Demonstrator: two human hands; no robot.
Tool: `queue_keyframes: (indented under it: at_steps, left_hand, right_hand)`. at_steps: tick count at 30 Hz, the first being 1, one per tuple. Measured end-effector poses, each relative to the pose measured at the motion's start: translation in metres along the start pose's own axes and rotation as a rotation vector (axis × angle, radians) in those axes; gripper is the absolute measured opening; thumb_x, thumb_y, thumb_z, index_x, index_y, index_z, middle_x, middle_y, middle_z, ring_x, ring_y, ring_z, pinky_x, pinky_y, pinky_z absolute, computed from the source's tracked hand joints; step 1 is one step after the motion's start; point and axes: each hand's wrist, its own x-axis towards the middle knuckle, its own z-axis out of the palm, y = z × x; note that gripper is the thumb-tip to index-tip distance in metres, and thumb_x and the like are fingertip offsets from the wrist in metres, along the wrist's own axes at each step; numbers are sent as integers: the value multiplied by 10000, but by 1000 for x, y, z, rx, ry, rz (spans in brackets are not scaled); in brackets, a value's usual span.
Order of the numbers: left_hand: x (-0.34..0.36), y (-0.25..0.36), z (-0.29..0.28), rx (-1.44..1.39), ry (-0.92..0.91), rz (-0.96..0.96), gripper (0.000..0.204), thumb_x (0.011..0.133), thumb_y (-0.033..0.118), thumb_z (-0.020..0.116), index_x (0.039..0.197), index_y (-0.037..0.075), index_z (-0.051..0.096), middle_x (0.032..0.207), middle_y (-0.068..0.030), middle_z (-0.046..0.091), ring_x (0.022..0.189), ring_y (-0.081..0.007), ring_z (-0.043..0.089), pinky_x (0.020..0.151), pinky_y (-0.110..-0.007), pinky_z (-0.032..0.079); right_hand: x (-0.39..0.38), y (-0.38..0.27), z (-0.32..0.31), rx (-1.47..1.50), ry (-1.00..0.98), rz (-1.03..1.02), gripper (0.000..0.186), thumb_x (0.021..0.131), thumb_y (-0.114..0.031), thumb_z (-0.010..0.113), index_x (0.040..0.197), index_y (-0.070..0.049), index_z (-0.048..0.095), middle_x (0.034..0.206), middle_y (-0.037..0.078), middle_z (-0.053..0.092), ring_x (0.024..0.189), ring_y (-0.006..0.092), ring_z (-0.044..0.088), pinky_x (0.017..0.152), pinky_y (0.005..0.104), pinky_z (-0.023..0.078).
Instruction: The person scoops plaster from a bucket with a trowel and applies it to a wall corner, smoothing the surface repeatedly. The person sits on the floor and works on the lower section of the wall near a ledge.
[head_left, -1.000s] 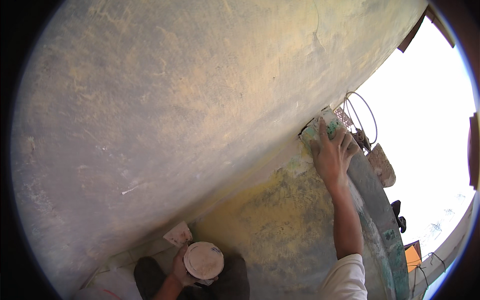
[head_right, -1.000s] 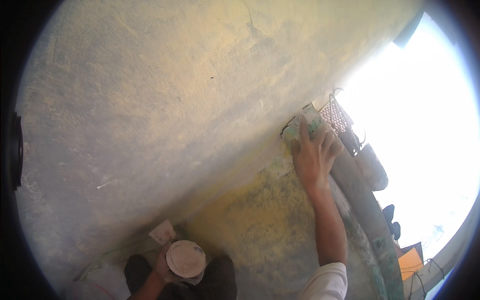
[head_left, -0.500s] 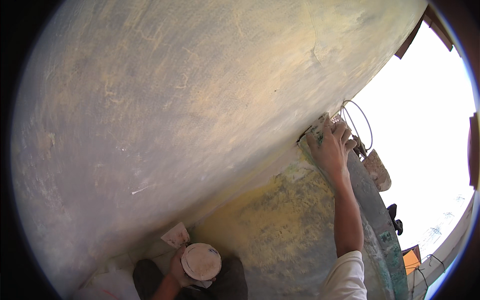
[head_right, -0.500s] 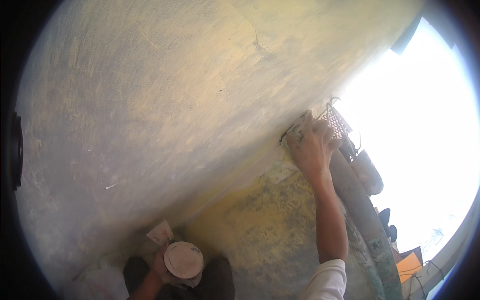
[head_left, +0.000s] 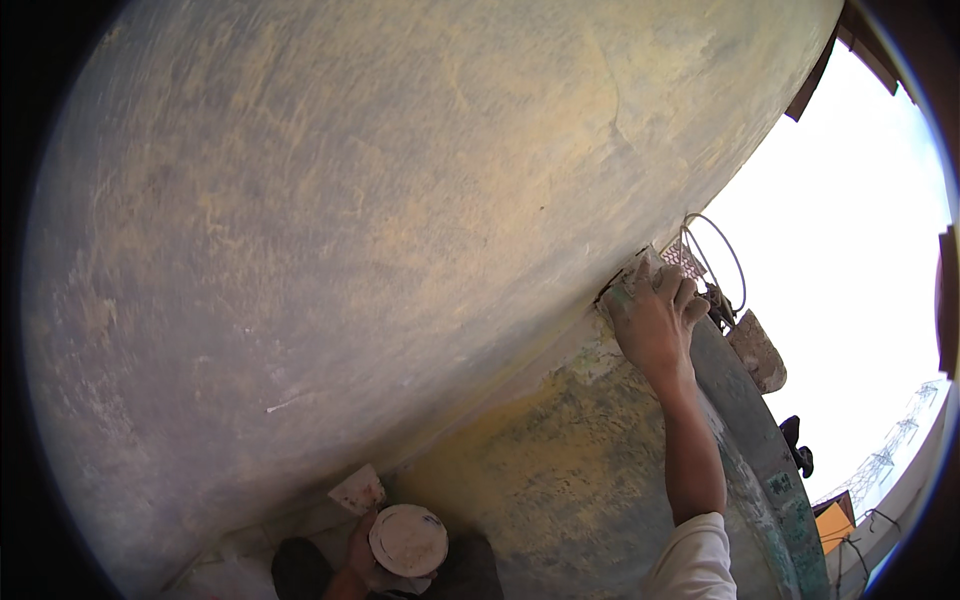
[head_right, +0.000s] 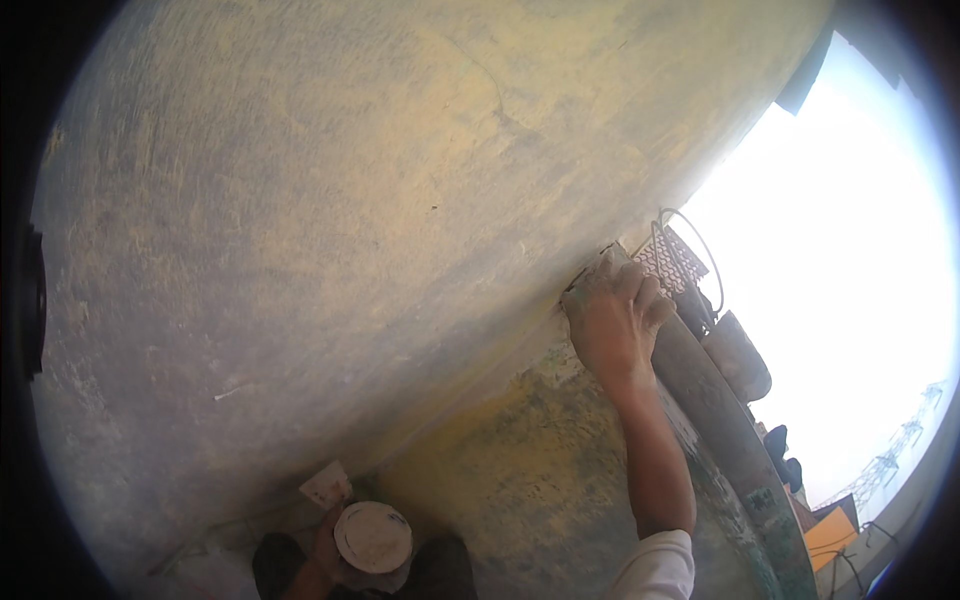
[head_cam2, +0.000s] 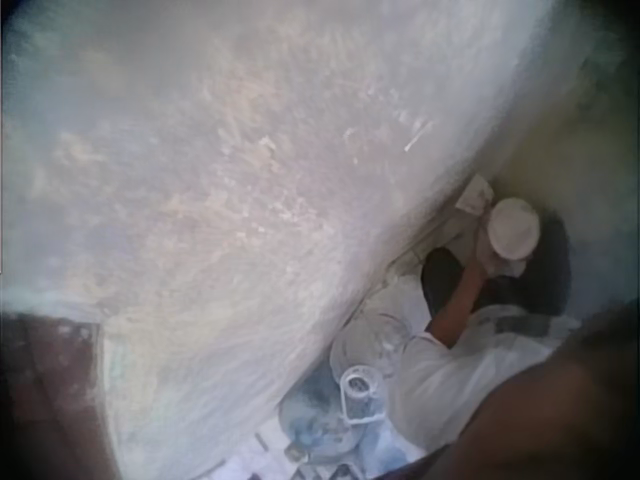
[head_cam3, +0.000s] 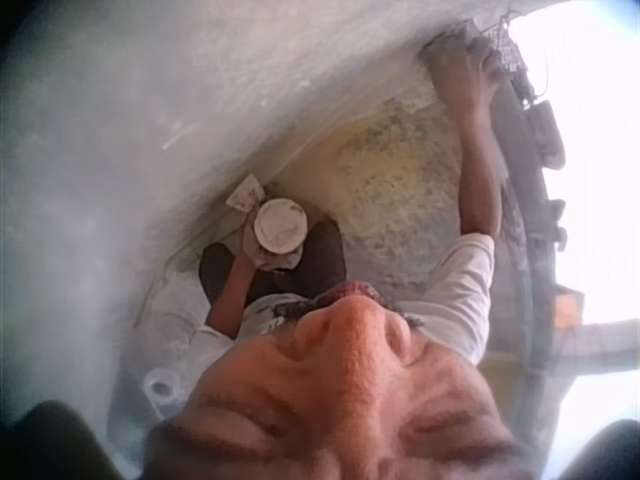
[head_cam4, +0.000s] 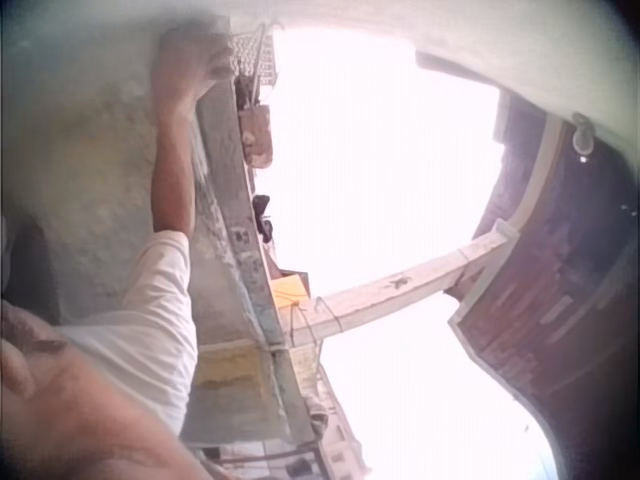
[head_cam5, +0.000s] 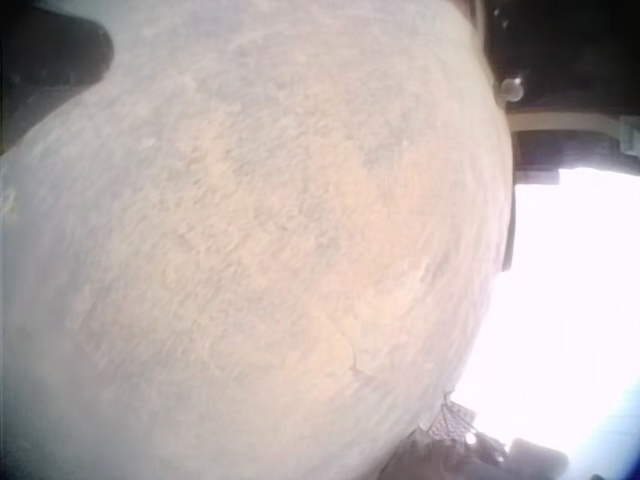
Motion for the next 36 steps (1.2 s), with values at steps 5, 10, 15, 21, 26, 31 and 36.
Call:
queue_keyframes:
  at_steps: [5,10,15,21,26,31,36]
  left_hand:
    - [-26,19,29,117,-108,-1,819,952,707,415,1465,71,469,1455,-241,515,1245,-511,551,955,-729,460]
    - [-27,6,37,-145,27,-233,762,960,697,422,1454,122,502,1438,-207,543,1241,-462,577,922,-736,477]
    - [-45,2,52,-119,-14,-81,758,979,699,378,1458,121,484,1413,-207,554,1192,-467,606,871,-730,510]
    - [-43,-4,66,-121,-115,-69,764,1004,669,354,1483,81,446,1425,-201,549,1225,-454,589,891,-710,517]
    - [-35,-19,68,-355,82,-56,757,1012,671,330,1492,96,441,1440,-194,542,1247,-447,576,882,-707,521]
    - [-42,-20,74,40,-66,-106,738,1011,667,345,1484,111,455,1434,-196,547,1230,-431,594,873,-711,524]
    - [-38,-47,80,108,67,-148,723,1011,661,353,1468,114,469,1418,-206,557,1202,-435,612,848,-704,538]
  right_hand:
    - [13,-7,-22,78,93,-26,717,974,-450,628,1516,-20,439,1363,223,437,1267,374,375,1059,588,243]
    - [-91,-16,7,446,-233,-164,615,881,-413,769,1397,-110,627,1149,130,449,1113,305,400,1016,528,346]
    - [-214,-58,5,803,-607,-749,579,866,-457,773,1364,-186,654,1163,150,422,1100,347,387,992,514,335]
    - [-260,-53,36,895,-660,-686,686,815,-491,802,1387,-159,621,1137,170,408,1102,347,369,1007,488,297]
    - [-280,-41,46,1035,-624,-701,671,824,-469,798,1383,-143,619,1128,172,414,1106,342,364,1021,485,293]
    - [-261,-47,62,1203,-591,-479,553,898,-377,749,1376,-130,622,1184,174,472,1139,355,398,1041,480,325]
    - [-236,-73,83,1217,-549,-583,541,918,-222,736,1408,-76,561,1201,151,583,1118,305,508,1019,428,422]
